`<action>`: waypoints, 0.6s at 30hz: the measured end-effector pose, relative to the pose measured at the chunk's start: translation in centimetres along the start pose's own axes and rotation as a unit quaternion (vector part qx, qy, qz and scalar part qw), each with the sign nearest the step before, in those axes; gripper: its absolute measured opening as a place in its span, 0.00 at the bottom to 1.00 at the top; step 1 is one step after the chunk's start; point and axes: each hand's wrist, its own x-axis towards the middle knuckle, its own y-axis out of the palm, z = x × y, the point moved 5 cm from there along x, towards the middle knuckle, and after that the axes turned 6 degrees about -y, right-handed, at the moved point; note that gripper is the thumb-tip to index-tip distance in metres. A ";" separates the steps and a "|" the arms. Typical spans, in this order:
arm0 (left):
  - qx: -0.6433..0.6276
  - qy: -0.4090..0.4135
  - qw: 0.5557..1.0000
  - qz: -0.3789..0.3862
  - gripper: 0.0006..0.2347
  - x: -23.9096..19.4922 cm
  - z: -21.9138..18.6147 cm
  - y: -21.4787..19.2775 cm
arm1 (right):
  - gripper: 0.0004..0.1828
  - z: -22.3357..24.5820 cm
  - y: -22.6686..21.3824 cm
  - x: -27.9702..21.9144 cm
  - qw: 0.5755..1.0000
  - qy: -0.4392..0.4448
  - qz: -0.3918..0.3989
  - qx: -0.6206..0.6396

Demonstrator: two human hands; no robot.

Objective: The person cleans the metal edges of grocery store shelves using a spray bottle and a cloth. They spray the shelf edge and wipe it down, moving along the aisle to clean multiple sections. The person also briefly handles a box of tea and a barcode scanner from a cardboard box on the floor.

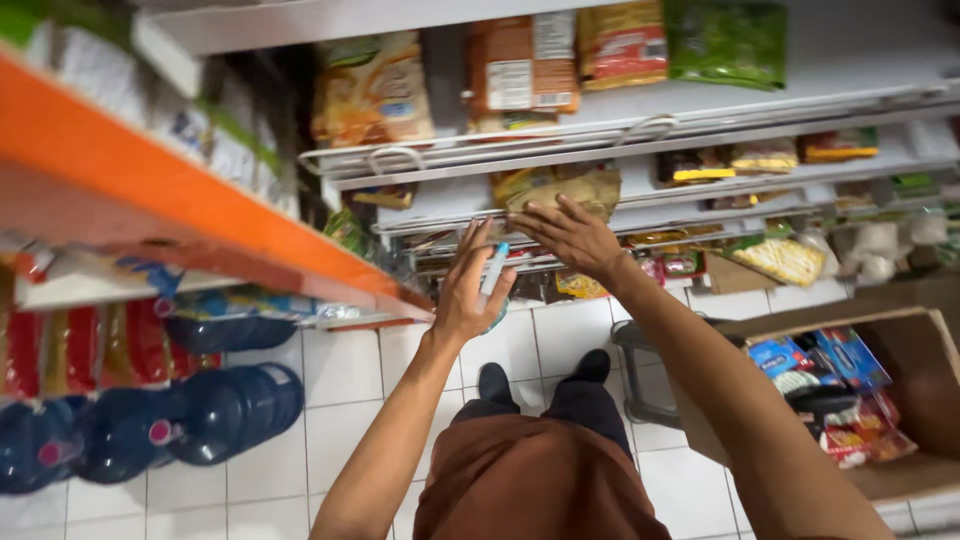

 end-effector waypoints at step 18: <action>0.071 0.033 0.994 0.079 0.14 3.3 -0.7 3.7 | 0.20 -4.8 -5.1 -6.4 0.973 0.060 -0.216 0.059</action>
